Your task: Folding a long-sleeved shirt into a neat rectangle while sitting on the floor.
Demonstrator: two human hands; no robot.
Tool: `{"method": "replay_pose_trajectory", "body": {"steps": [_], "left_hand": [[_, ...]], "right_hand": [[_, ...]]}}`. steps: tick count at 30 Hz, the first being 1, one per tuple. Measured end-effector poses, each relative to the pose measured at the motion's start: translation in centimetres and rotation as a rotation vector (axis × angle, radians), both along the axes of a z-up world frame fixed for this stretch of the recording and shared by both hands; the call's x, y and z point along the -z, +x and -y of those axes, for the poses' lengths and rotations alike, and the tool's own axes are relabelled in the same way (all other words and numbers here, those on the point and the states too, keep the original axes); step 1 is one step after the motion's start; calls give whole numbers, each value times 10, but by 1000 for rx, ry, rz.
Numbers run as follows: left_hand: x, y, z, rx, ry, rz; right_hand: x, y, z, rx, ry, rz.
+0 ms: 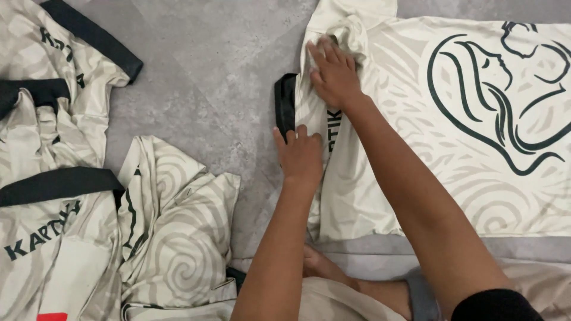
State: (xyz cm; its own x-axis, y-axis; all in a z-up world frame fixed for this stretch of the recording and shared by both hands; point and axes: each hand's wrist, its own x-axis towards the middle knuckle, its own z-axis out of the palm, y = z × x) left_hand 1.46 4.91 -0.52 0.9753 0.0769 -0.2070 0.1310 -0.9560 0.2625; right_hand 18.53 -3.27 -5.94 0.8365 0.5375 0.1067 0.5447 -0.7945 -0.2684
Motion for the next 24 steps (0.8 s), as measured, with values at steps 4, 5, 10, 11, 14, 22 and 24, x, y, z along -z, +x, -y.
{"method": "replay_pose_trajectory", "body": {"steps": [4, 5, 10, 11, 14, 22, 24], "left_hand": [[8, -2, 4, 12, 7, 149], [4, -2, 4, 36, -72, 239], [-1, -10, 27, 131, -215, 378], [-3, -11, 33, 163, -127, 446], [-9, -12, 47, 235, -78, 602], [-9, -11, 66, 413, -155, 343], [-16, -8, 68, 548, -154, 125]], "right_hand": [[-29, -27, 6, 42, 236, 238], [-37, -33, 7, 148, 269, 268], [-20, -15, 27, 465, 281, 233], [-13, -4, 33, 529, 289, 128], [-2, 25, 50, 657, 344, -52], [2, 63, 74, 753, 292, -340], [22, 77, 83, 757, 221, -447]]}}
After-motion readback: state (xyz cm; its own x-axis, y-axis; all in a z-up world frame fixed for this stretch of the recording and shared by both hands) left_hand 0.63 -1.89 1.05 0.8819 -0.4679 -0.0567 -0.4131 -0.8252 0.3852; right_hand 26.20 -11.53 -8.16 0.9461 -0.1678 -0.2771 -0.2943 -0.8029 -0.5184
